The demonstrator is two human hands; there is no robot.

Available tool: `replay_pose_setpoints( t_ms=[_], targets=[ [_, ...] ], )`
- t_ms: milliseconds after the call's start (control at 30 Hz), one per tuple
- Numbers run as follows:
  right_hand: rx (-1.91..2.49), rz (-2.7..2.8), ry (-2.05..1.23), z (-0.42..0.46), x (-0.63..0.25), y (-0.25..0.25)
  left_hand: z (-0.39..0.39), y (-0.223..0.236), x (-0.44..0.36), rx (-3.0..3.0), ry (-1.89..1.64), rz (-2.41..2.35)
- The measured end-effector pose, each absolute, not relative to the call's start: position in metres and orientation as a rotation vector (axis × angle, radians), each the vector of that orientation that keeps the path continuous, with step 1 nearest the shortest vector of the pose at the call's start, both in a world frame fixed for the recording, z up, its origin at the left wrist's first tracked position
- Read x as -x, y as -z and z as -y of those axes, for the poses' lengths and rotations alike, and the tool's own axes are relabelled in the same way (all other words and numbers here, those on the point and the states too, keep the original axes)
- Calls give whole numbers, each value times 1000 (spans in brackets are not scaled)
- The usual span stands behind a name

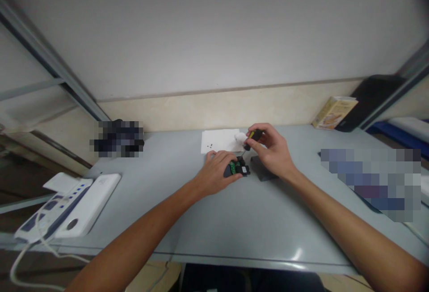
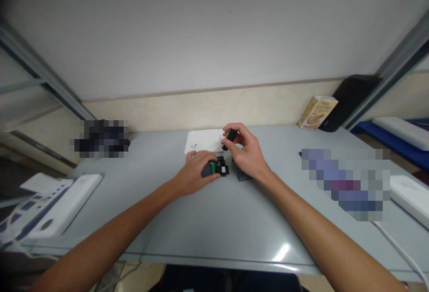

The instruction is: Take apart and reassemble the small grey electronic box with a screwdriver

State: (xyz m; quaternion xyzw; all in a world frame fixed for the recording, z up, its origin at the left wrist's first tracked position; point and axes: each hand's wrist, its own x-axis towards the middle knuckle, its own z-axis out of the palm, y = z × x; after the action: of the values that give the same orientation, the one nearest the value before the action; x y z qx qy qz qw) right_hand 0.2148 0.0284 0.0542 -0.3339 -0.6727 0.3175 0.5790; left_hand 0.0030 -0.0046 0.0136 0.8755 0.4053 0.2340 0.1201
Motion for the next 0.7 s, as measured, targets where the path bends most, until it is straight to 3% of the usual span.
replay_pose_setpoints(
  t_ms=[700],
  targets=[
    [802,1591,-698,-27,-215,-55,5,-14,-3,-2541,-674,-1194]
  ],
)
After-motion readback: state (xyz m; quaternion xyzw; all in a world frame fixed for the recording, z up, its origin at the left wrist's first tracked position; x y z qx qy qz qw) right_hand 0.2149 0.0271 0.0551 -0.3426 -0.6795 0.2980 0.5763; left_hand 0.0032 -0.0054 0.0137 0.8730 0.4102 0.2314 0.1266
